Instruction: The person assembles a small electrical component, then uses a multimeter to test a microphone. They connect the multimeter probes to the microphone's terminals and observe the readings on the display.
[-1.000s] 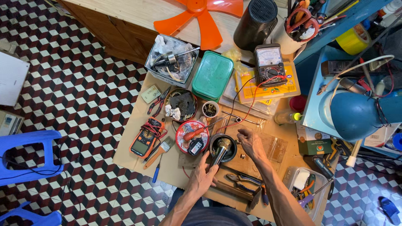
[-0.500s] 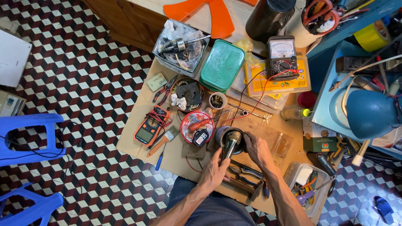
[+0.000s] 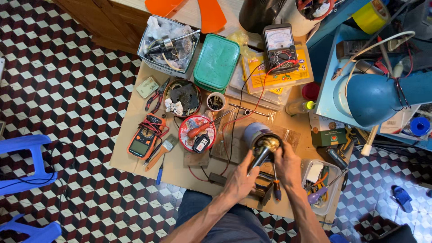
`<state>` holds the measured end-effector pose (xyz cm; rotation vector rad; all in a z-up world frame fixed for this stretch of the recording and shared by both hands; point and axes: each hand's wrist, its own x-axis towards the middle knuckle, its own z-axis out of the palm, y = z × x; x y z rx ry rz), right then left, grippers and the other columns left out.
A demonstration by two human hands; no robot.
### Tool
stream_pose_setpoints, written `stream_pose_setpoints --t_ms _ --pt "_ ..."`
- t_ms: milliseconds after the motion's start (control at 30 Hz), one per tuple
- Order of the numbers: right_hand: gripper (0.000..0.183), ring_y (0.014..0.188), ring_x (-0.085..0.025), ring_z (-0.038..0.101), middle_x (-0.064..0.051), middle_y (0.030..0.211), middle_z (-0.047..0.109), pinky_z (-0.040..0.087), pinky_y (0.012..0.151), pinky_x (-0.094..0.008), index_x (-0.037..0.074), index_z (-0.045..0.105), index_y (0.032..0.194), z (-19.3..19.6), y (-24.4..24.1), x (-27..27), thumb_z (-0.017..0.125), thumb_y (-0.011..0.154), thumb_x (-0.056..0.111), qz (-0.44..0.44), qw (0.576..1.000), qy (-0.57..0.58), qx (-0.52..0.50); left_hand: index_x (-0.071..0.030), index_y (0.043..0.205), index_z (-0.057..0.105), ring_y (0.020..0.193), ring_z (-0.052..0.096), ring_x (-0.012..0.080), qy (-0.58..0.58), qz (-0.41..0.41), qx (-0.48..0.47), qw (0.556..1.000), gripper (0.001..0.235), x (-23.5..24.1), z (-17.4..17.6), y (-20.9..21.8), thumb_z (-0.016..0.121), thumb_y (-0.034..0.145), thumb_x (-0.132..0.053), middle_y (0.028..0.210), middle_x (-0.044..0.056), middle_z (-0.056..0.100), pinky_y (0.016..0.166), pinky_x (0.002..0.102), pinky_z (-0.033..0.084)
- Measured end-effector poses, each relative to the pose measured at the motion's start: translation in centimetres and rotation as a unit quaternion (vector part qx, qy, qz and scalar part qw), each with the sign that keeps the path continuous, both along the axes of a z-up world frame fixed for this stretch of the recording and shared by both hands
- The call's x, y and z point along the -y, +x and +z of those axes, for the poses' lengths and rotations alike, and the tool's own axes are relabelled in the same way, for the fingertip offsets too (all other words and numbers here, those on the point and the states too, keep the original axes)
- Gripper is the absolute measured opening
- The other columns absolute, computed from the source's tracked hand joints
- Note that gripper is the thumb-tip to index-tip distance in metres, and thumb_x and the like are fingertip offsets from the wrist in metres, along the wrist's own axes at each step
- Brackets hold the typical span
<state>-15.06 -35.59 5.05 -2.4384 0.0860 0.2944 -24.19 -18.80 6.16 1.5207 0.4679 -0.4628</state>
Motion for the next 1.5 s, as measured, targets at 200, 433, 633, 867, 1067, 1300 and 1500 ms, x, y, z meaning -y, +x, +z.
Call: stream_pose_setpoints --t_ms 200,433,633,867,1067,1300,1500 --pt "0.029 0.069 -0.039 0.071 -0.030 0.080 0.068 0.053 0.065 -0.050 -0.004 0.066 0.111 -2.1 5.2 5.0 0.053 0.100 0.019 -0.071 0.994 -0.080 0.007 0.007 0.154 0.040 0.075 0.072 0.0341 0.061 -0.034 0.129 0.989 0.068 5.6 -4.0 7.0 0.052 0.098 -0.031 0.087 0.029 0.068 0.066 0.042 0.055" --pt "0.028 0.073 -0.045 0.069 -0.032 0.080 0.067 0.053 0.067 -0.053 -0.006 0.066 0.103 -5.1 7.5 3.3 0.056 0.098 0.020 0.065 0.992 -0.104 -0.011 -0.001 0.156 0.033 0.055 0.070 0.0283 0.035 -0.025 -0.049 0.998 0.072 3.4 -2.8 6.9 0.049 0.094 -0.034 0.073 0.023 0.072 0.053 0.037 0.057" --pt "0.028 0.068 -0.033 0.073 -0.025 0.078 0.070 0.056 0.064 -0.048 -0.005 0.066 0.104 -4.1 8.6 -1.1 0.055 0.099 0.020 0.143 0.988 0.008 -0.064 0.004 0.156 0.030 0.060 0.072 0.0222 -0.045 0.131 -0.041 0.989 0.074 2.4 -3.3 4.9 0.054 0.096 -0.033 0.083 0.019 0.071 0.053 0.035 0.059" --pt "0.043 0.081 -0.028 0.074 -0.020 0.090 0.073 0.055 0.074 -0.039 0.004 0.060 0.141 -2.3 6.7 -1.9 0.053 0.106 0.027 0.079 0.991 0.038 -0.096 0.007 0.159 0.026 0.076 0.072 0.0245 -0.119 0.172 -0.018 0.978 0.093 2.2 -8.2 4.7 0.061 0.094 -0.049 0.094 0.023 0.070 0.063 0.036 0.058" --pt "0.057 0.101 -0.031 0.071 -0.027 0.132 0.062 0.057 0.086 -0.036 -0.006 0.039 0.155 0.1 1.7 0.0 0.052 0.109 0.025 -0.002 0.981 0.181 -0.069 0.010 0.158 0.031 0.119 0.062 0.0251 -0.111 0.180 0.042 0.976 0.098 0.1 -7.5 4.1 0.066 0.097 -0.059 0.125 0.020 0.068 0.098 0.038 0.052" --pt "0.055 0.107 -0.036 0.068 -0.031 0.140 0.057 0.059 0.091 -0.042 -0.007 0.037 0.158 -1.8 -2.0 6.2 0.054 0.110 0.014 -0.050 0.963 0.263 -0.025 0.001 0.128 0.059 0.114 0.060 0.0410 0.476 0.312 0.061 0.820 0.047 -15.5 -7.4 -5.8 0.070 0.098 -0.033 0.120 0.024 0.065 0.095 0.049 0.050" --pt "0.062 0.103 -0.040 0.068 -0.035 0.144 0.053 0.059 0.085 -0.046 -0.005 0.035 0.161 -5.0 -2.8 10.6 0.056 0.105 0.011 -0.040 0.969 0.242 -0.009 -0.001 0.141 0.043 0.122 0.057 0.0334 0.108 0.539 -0.143 0.823 0.093 -29.0 -16.6 -9.4 0.088 0.076 -0.049 0.133 0.018 0.056 0.098 0.049 0.053"
